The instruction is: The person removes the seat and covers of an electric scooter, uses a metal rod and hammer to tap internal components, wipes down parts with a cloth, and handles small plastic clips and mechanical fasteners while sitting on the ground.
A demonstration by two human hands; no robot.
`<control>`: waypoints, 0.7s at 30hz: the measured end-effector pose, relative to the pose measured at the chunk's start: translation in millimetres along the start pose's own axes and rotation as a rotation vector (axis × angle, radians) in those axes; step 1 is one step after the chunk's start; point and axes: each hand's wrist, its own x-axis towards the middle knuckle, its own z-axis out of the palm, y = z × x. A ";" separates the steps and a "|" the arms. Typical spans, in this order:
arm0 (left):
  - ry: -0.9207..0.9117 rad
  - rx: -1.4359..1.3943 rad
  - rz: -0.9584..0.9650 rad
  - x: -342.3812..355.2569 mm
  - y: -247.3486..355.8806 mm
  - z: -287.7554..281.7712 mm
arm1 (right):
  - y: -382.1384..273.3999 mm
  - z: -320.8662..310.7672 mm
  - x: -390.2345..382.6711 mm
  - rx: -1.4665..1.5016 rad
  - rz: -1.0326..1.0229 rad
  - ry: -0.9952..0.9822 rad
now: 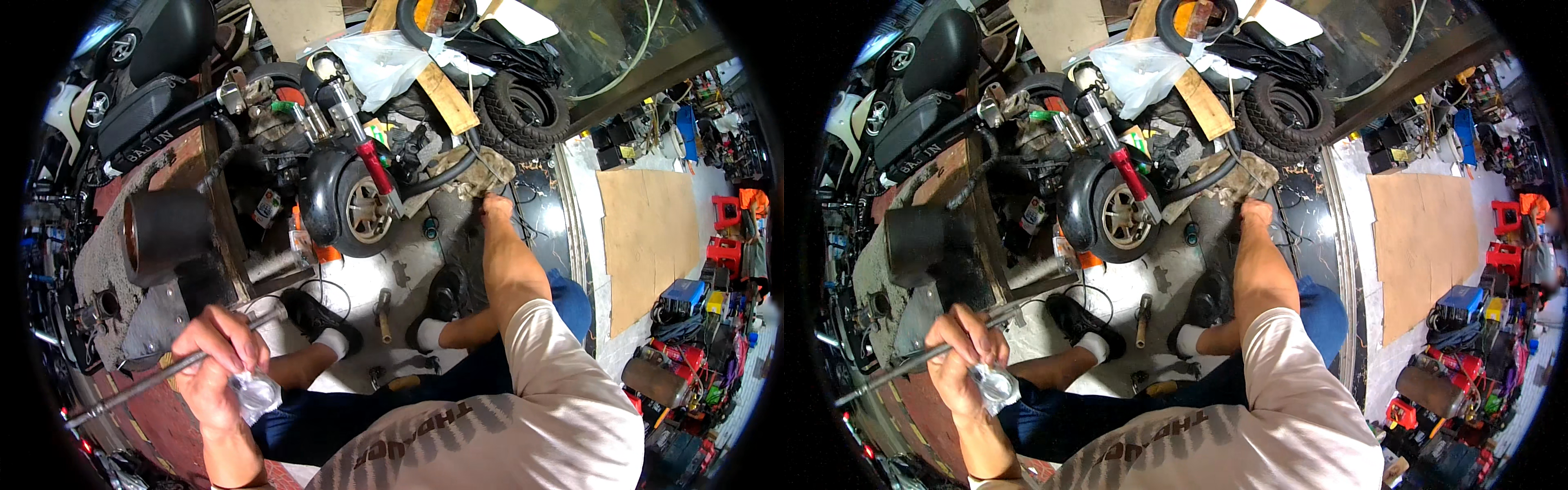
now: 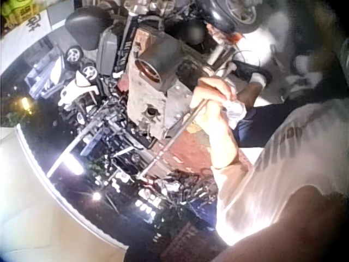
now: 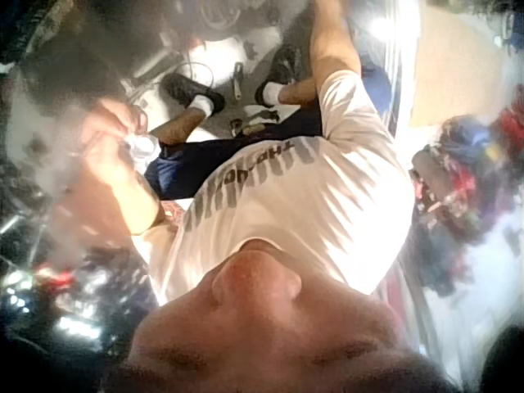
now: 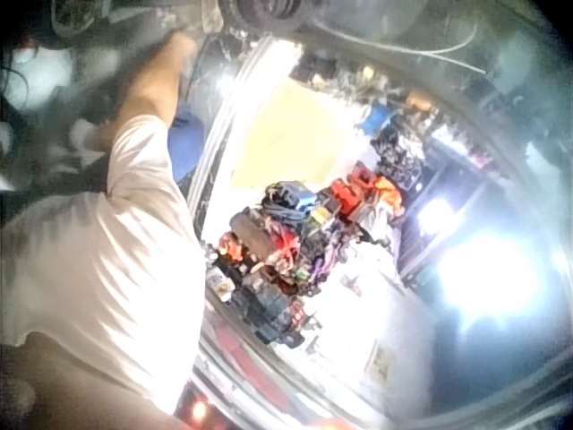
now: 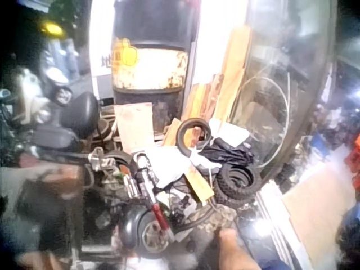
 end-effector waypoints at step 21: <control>-0.109 -0.035 -0.044 -20.5 20.1 -10.3 | -188.1 -276.3 -279.3 1.513 -0.681 -0.991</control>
